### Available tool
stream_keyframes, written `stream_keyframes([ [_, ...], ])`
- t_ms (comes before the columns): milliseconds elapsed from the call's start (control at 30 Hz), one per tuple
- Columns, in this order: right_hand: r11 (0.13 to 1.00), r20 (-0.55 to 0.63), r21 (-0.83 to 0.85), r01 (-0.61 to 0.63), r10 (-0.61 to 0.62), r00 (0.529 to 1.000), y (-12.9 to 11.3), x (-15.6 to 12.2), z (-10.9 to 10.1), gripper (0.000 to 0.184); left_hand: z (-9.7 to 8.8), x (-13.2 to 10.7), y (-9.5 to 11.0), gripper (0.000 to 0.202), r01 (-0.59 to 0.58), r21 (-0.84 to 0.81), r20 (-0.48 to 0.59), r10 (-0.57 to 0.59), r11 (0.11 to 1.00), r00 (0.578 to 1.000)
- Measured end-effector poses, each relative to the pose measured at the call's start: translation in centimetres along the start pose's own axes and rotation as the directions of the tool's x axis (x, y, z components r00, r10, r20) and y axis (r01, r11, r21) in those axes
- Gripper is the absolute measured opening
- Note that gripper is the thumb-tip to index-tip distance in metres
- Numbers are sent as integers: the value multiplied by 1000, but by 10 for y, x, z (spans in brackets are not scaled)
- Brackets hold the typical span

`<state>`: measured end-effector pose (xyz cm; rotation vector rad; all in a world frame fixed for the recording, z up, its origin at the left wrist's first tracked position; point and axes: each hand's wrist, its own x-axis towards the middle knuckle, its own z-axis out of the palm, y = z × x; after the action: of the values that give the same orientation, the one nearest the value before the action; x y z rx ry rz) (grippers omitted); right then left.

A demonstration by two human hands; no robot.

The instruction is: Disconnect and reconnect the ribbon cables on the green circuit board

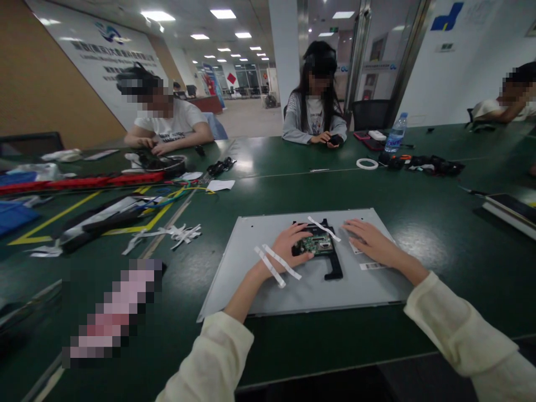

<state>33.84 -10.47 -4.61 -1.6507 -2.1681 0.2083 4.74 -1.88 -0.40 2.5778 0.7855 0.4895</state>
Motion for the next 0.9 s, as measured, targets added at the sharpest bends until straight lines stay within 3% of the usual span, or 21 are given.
stream_keyframes([
  [167,997,-11,81,18,-17,1000,-17,2,-12,44,-1,0,-1,46,22,5,70,-22,1000,997],
  [300,987,-10,151,57,-57,998,-32,6,-18,41,-2,0,-1,45,5,-6,66,-4,1000,998],
  [500,983,-92,145,109,-97,991,-36,8,-6,40,1,-1,-7,45,-18,-19,57,19,1000,998],
  [667,986,-194,103,129,-107,975,-33,11,5,31,3,-3,1,48,61,48,45,-63,997,997],
  [900,982,-266,92,162,-133,955,-33,12,11,22,10,33,11,39,70,113,-67,-62,991,996],
])
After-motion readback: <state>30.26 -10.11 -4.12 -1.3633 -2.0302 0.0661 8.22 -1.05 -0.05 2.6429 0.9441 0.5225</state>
